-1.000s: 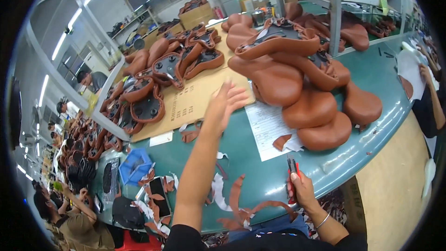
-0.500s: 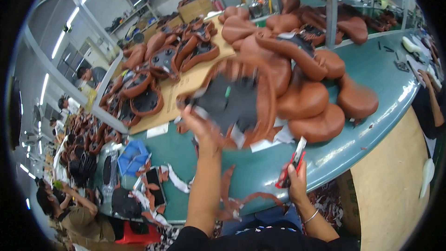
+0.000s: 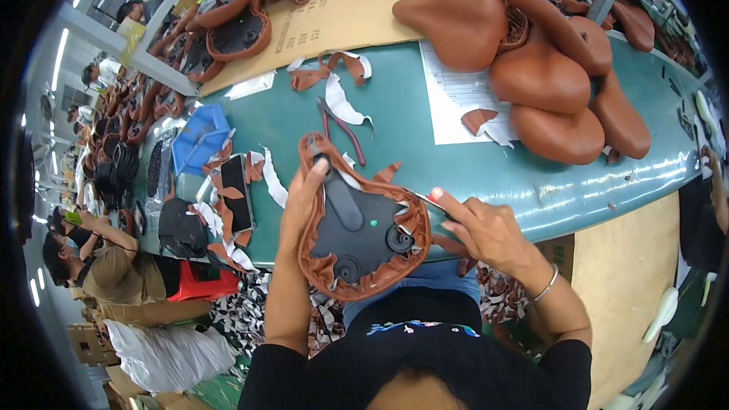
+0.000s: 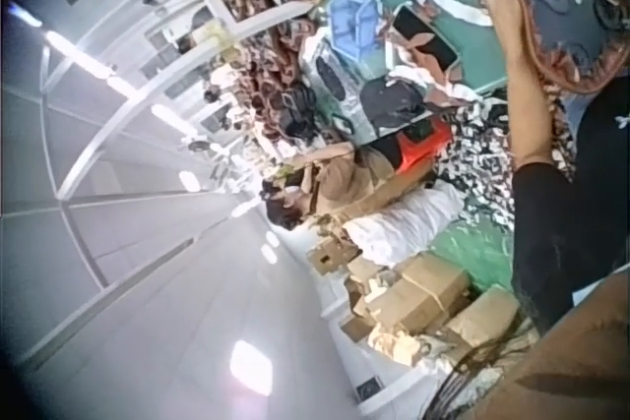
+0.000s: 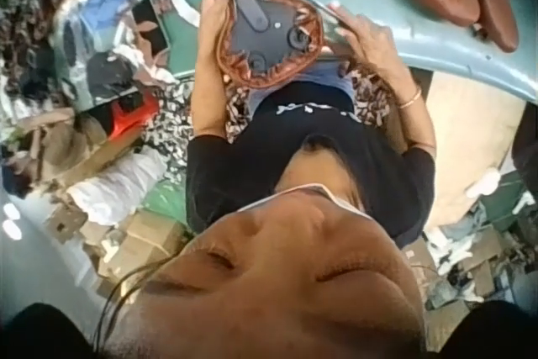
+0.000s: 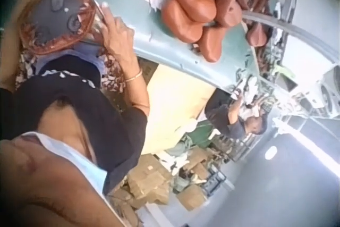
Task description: Trim excess material from the underside of a bicycle seat using a utility knife.
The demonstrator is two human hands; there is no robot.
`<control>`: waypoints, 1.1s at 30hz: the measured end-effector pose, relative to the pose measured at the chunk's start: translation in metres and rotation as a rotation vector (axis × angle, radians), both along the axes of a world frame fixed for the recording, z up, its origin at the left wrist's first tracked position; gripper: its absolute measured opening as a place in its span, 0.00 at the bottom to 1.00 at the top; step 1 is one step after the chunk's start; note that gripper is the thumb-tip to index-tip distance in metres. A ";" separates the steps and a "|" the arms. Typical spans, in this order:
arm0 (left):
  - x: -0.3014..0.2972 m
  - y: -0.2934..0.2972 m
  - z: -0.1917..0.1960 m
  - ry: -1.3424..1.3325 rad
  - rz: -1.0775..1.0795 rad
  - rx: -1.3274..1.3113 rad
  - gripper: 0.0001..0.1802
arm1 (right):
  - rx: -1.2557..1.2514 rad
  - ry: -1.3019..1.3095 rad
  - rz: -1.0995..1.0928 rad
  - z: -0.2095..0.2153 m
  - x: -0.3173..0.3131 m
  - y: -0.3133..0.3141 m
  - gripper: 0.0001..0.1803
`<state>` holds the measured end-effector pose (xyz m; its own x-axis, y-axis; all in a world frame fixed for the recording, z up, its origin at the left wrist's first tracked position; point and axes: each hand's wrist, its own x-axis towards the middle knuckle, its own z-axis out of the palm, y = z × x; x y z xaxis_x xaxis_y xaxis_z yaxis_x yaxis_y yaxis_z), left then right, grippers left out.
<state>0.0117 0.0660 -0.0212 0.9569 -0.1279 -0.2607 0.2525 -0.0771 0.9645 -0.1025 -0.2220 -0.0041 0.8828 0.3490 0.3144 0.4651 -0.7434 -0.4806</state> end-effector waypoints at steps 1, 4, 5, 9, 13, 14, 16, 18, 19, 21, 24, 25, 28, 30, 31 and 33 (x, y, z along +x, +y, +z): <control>0.003 -0.009 0.010 -0.068 0.002 0.058 0.30 | -0.109 0.001 0.026 0.006 0.002 -0.003 0.30; 0.008 -0.028 0.047 0.050 -0.074 0.237 0.29 | -0.426 0.035 0.106 0.022 0.013 -0.010 0.30; 0.009 -0.034 0.048 0.036 -0.073 0.282 0.27 | -0.480 0.001 0.140 0.022 0.016 -0.013 0.35; 0.015 -0.028 0.044 -0.032 -0.141 0.257 0.25 | -0.557 -0.019 0.161 0.022 0.006 -0.014 0.37; 0.007 -0.019 0.026 -0.042 -0.043 0.220 0.21 | -0.334 0.307 -0.082 0.003 -0.039 0.014 0.38; 0.002 -0.017 0.022 -0.124 0.018 0.241 0.19 | -0.280 0.323 -0.152 0.000 -0.050 0.023 0.37; -0.013 -0.022 0.034 -0.031 0.084 0.182 0.18 | -0.164 0.314 -0.240 -0.009 -0.070 0.041 0.36; -0.026 -0.015 0.033 0.058 0.167 0.136 0.17 | -0.038 0.295 -0.308 -0.007 -0.077 0.048 0.34; -0.030 -0.008 0.024 0.053 0.221 0.110 0.17 | -0.008 0.360 -0.284 0.000 -0.079 0.045 0.34; -0.039 -0.002 0.020 0.040 0.290 0.080 0.19 | 0.149 0.278 -0.189 0.001 -0.072 0.030 0.34; -0.051 -0.002 0.013 -0.112 0.314 0.055 0.20 | 0.451 0.098 -0.340 0.009 -0.033 0.037 0.32; -0.053 -0.006 0.017 -0.022 0.303 0.002 0.20 | 0.364 -0.003 -0.253 0.011 -0.015 0.048 0.32; -0.061 -0.003 0.013 -0.028 0.341 -0.002 0.20 | 0.371 -0.019 -0.197 0.004 0.021 0.051 0.31; -0.068 0.008 -0.015 -0.073 0.453 -0.124 0.20 | 0.675 0.214 -0.425 0.010 0.033 0.036 0.28; -0.072 0.019 -0.033 -0.356 0.587 0.310 0.20 | 0.760 0.228 -0.438 0.013 0.035 0.021 0.27; -0.072 0.017 -0.028 -0.673 0.572 0.817 0.26 | 0.755 0.239 -0.464 0.008 0.032 0.010 0.24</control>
